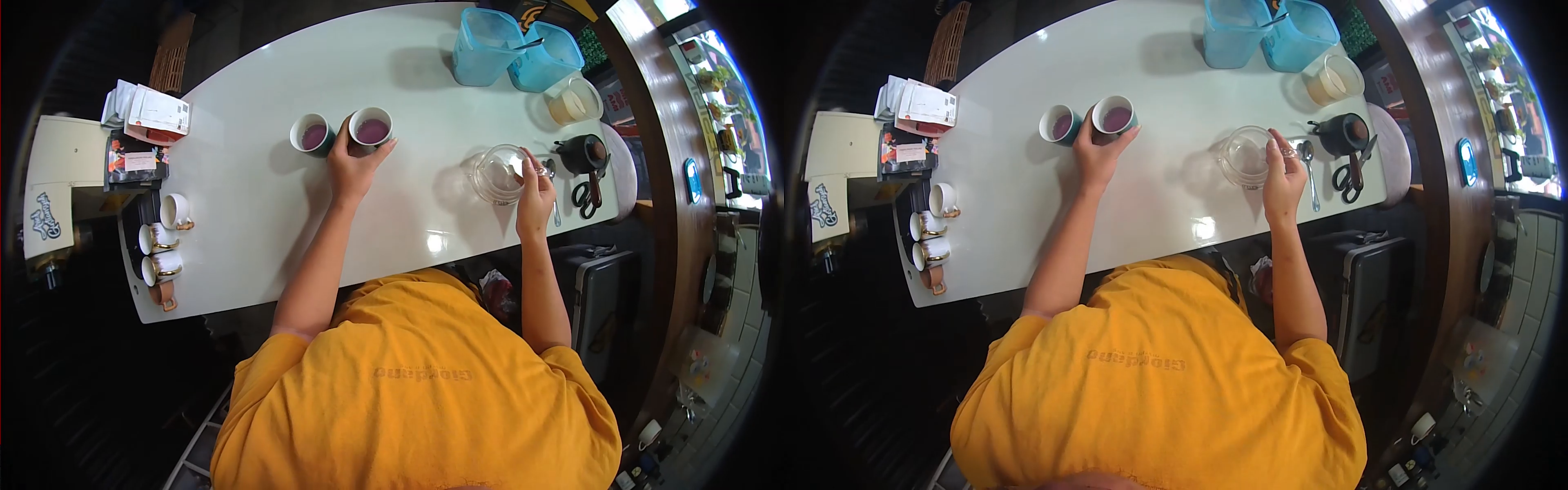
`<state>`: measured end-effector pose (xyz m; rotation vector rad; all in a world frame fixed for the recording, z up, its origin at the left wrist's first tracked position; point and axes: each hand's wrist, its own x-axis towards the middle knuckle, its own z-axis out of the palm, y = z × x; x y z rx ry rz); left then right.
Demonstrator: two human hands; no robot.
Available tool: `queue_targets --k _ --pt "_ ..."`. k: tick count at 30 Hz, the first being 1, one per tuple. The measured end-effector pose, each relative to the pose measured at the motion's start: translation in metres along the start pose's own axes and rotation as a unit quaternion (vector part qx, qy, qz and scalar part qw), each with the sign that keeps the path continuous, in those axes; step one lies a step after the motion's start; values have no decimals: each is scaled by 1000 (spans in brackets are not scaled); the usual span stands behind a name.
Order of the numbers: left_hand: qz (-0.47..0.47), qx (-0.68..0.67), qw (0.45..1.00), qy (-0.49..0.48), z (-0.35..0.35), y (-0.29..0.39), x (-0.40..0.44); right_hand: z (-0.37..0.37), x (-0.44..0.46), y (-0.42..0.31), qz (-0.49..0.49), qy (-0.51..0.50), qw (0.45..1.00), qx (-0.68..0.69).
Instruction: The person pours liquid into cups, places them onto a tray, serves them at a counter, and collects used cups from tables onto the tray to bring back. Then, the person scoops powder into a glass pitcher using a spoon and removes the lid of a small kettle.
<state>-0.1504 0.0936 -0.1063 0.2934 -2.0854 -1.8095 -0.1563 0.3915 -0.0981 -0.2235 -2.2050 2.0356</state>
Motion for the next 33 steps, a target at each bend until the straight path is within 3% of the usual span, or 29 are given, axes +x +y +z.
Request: queue_targets --k 3,18,23,29,33 --pt "-6 21 1000 20 2 -1 3 2 9 -2 -25 -17 999 -12" --pt "18 26 997 71 13 -19 6 4 16 5 31 19 998 49" --pt "-35 134 990 19 4 5 -7 2 15 12 58 45 995 69" --pt "36 142 989 36 -10 -28 -26 -1 9 5 100 35 993 46" --pt "16 155 988 10 -26 -24 -44 -1 9 22 76 57 994 53"
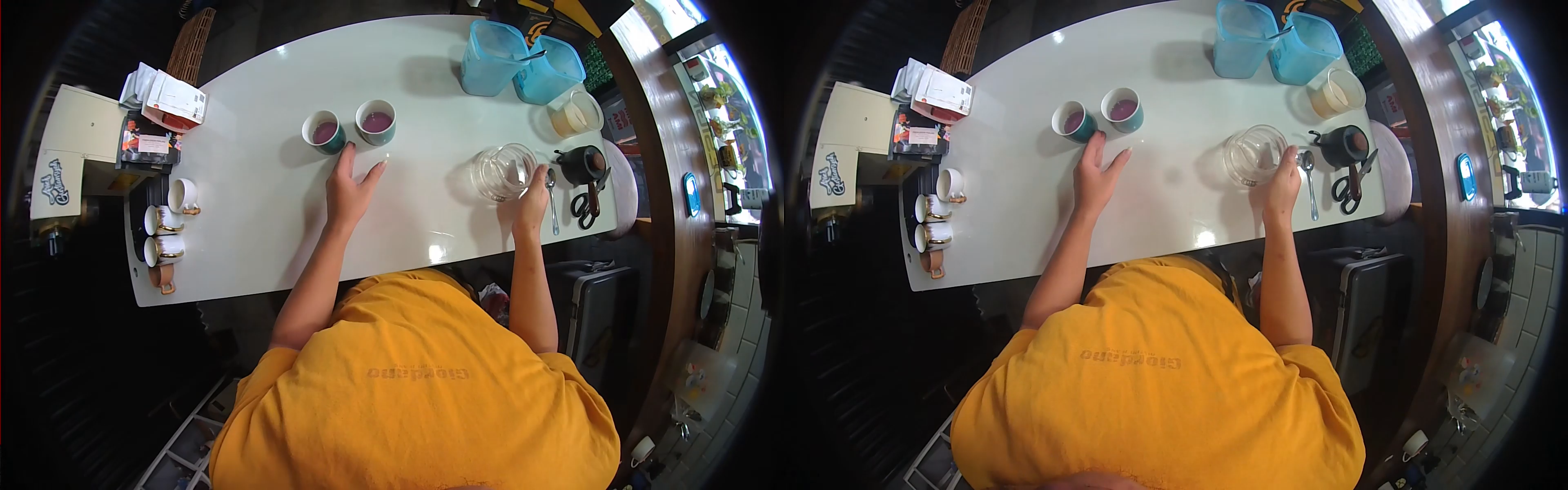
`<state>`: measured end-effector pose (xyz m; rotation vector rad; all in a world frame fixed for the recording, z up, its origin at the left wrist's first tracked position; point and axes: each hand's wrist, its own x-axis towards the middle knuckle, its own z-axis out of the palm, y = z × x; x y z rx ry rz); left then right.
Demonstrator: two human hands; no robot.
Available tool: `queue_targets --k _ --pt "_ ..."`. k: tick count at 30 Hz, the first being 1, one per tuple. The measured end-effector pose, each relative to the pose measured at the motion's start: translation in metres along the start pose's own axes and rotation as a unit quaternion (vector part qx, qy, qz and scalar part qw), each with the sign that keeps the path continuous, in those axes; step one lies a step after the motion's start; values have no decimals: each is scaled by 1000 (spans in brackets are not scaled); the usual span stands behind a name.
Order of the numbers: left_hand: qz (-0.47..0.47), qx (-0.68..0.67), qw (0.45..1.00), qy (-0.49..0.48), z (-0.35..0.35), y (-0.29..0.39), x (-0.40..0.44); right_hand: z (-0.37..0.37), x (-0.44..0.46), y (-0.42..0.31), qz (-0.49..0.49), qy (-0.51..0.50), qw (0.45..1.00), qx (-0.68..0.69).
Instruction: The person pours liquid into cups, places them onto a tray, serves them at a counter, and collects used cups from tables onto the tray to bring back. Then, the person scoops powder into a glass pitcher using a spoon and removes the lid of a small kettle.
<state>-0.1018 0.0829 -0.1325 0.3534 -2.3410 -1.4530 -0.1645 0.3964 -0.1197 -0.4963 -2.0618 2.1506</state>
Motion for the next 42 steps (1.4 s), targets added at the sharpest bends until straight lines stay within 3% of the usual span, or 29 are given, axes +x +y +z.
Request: queue_targets --k 2,5,6,8,9,13,15,21,25,27,35,41,42 --pt "-32 -39 999 -4 -6 5 -9 3 -2 3 -13 14 1000 9" --pt "3 -57 998 17 -13 4 -19 3 -15 1 -44 -22 998 47" --pt "3 -57 998 14 -18 2 -21 0 -13 15 -57 28 998 28" --pt "-106 -114 987 -24 -30 4 -23 1 -28 10 -73 45 996 -24" --pt "-104 -115 988 -27 -34 5 -25 2 -37 7 -89 59 991 -77" --pt "-130 -87 988 -16 -65 21 -31 10 -70 9 -155 101 982 -23" --pt "-129 -68 989 -18 -82 15 -33 20 -87 7 -153 197 965 -80" --pt "-152 -203 967 29 -134 -10 -52 61 -131 17 -150 207 967 -4" --pt "-148 -204 967 46 -173 -23 -68 103 -164 22 -118 121 985 -27" --pt "-146 -210 964 68 -193 -31 -77 122 -181 23 -101 25 994 -28" --pt "-99 -108 952 267 -274 -39 -120 189 -194 4 -91 -174 980 24" --pt "-155 -89 852 492 -270 0 -184 221 -164 -1 -174 -346 922 -16" --pt "-151 -56 838 522 -262 -1 -203 221 -160 0 -150 -372 916 -24"
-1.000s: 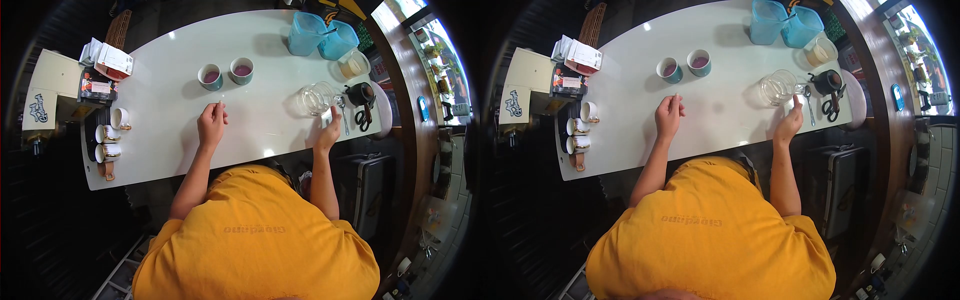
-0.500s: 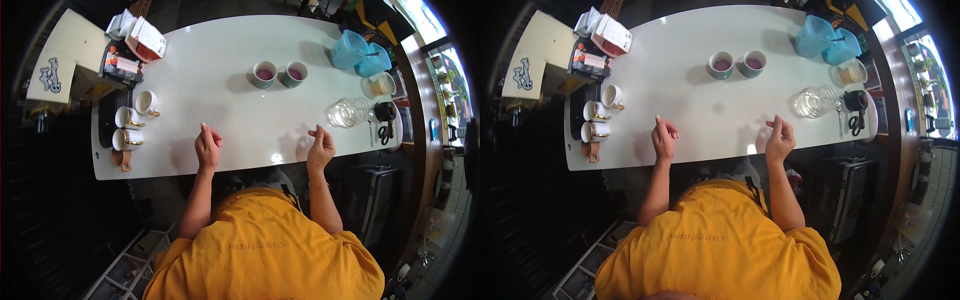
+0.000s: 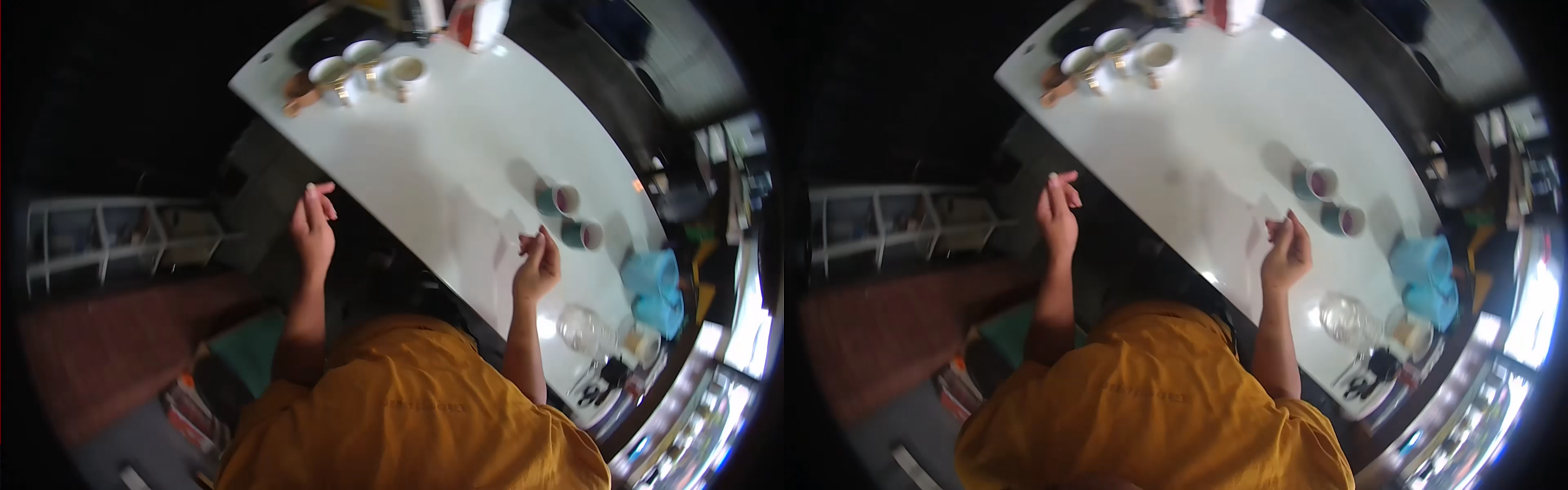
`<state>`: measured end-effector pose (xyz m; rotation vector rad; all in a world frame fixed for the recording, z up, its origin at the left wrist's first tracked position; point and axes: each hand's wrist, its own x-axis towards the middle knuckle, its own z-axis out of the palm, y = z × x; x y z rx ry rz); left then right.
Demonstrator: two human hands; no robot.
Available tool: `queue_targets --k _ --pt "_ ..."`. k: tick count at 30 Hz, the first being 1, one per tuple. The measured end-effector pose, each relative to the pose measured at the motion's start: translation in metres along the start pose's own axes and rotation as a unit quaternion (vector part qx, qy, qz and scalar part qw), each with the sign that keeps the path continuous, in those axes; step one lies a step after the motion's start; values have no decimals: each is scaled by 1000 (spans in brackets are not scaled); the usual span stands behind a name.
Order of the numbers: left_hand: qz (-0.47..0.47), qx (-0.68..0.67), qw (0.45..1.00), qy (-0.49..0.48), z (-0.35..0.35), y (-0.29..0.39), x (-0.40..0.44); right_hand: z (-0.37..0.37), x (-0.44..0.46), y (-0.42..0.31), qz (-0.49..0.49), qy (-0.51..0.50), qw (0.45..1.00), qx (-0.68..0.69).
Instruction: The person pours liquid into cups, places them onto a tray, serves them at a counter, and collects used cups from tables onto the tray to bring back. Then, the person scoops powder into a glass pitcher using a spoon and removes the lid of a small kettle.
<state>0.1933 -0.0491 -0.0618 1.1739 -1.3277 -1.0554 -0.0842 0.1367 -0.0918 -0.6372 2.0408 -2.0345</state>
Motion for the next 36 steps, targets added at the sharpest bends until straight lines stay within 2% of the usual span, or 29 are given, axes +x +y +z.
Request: queue_targets --k 1,3,5,8,11,12,13,15,16,18,19,21,22,24,27,29,31,33,35,36 --pt "-3 31 999 14 -13 1 -17 1 2 1 23 -28 999 6" --pt "-27 13 998 54 -40 -6 -50 13 -1 0 47 -62 997 -10" --pt "-48 44 991 115 -70 -3 -84 23 -10 -4 75 -138 988 4" --pt "-44 39 976 212 -121 -8 -136 44 -24 12 18 -229 972 47" --pt "-16 23 940 340 -154 15 -174 81 -47 -9 -13 -300 953 34" --pt "-16 2 928 372 -169 13 -189 93 -54 -11 -17 -341 939 36" --pt "-13 -13 915 403 -181 14 -202 100 -59 -16 36 -399 914 71" --pt "-62 -22 903 425 -206 19 -235 126 -89 -47 -4 -458 886 65" --pt "-57 -24 891 450 -216 21 -249 138 -102 -49 -12 -481 874 70" --pt "-41 -43 846 531 -236 25 -276 160 -134 -47 -97 -515 843 121" --pt "-35 -44 834 548 -253 24 -296 168 -154 -53 -102 -531 831 128" --pt "-104 31 840 531 -288 16 -343 179 -200 -64 -40 -529 832 159" --pt "-101 32 834 542 -303 14 -362 182 -225 -71 -12 -539 825 171" --pt "-24 -106 832 545 -336 13 -396 187 -272 -75 -12 -573 803 162" --pt "-43 -29 794 606 -385 17 -434 186 -351 -92 -21 -597 788 150" --pt "-32 0 781 624 -414 22 -456 191 -395 -89 17 -633 757 158" --pt "-20 33 764 644 -438 30 -482 194 -433 -93 -22 -664 731 152" --pt "-92 -7 757 647 -455 37 -511 198 -470 -97 -34 -705 698 125" --pt "-98 -20 740 666 -465 33 -532 203 -505 -107 -67 -726 677 96" --pt "-100 -32 729 677 -467 30 -539 205 -523 -112 -22 -751 653 95"
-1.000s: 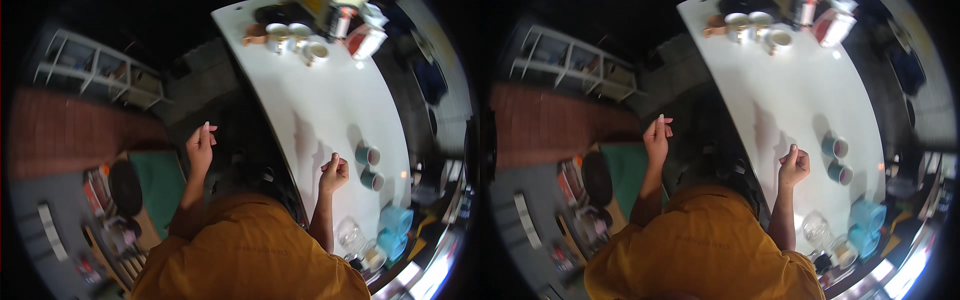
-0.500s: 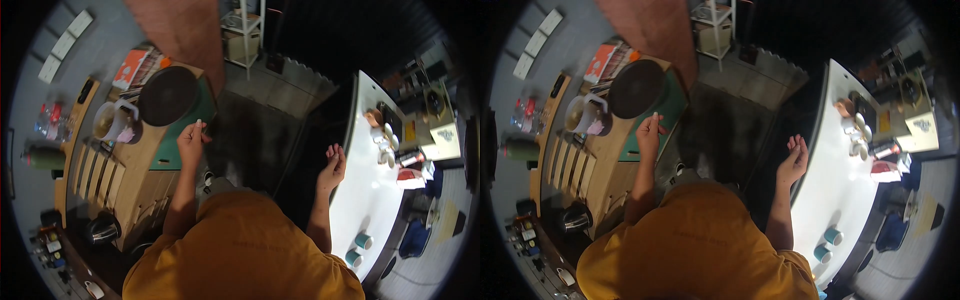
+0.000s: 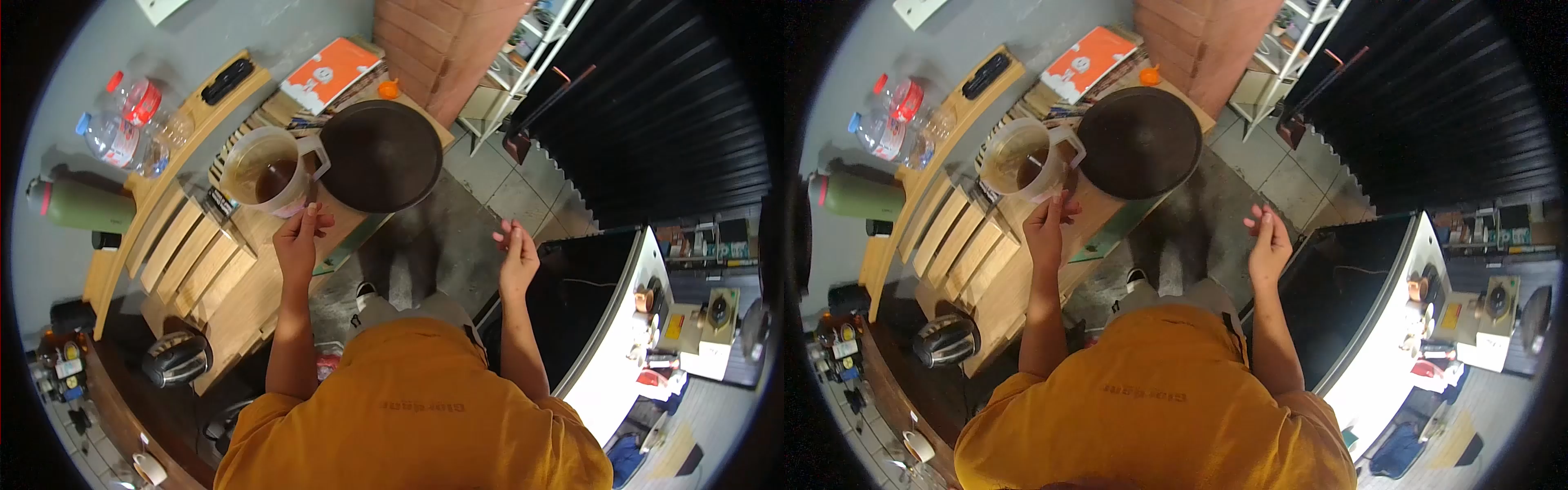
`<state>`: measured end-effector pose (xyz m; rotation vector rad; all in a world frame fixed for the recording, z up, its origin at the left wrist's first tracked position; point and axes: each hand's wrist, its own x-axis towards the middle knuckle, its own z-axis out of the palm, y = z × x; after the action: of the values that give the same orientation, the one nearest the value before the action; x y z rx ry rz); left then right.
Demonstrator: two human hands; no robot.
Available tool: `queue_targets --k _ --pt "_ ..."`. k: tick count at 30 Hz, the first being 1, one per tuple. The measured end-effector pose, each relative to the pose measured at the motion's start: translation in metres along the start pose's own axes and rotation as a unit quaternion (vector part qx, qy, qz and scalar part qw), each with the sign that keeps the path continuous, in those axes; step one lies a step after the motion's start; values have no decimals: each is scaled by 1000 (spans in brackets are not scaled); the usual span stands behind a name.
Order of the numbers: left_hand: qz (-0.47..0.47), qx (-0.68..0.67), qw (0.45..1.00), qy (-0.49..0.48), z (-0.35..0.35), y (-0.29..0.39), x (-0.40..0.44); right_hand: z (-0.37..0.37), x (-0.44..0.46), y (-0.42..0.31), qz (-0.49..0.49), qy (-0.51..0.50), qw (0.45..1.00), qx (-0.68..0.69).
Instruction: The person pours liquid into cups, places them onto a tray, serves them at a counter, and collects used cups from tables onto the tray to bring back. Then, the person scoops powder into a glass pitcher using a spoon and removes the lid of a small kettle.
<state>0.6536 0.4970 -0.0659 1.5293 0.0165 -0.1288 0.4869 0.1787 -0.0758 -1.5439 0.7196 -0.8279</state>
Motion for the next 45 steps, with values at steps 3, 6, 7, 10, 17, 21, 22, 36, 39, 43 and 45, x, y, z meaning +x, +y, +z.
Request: queue_targets --k 3,6,7,10,17,21,22,36,39,43,45 --pt "-16 -17 999 42 -14 -6 1 29 23 17 56 -106 993 -8" --pt "8 -56 995 83 -15 -10 -5 63 54 42 207 -202 953 -89" --pt "7 -51 993 105 -15 -10 -9 70 67 60 210 -224 948 -88" --pt "14 -11 992 122 -14 -6 -22 97 101 106 230 -318 909 -139" --pt "41 3 973 225 34 23 -69 141 150 131 293 -381 856 -189" --pt "16 -15 966 258 71 34 -86 154 173 196 362 -379 835 -169" --pt "18 -13 965 263 80 39 -90 155 178 207 410 -402 812 -103" --pt "50 -323 932 159 102 55 -87 77 174 134 286 -354 890 24" --pt "38 -349 933 76 94 48 -71 40 172 134 231 -328 916 6" --pt "14 -362 932 -26 84 40 -39 -10 152 117 245 -238 937 67" --pt "-7 -384 918 -103 82 38 -25 -36 135 113 229 -209 946 90"
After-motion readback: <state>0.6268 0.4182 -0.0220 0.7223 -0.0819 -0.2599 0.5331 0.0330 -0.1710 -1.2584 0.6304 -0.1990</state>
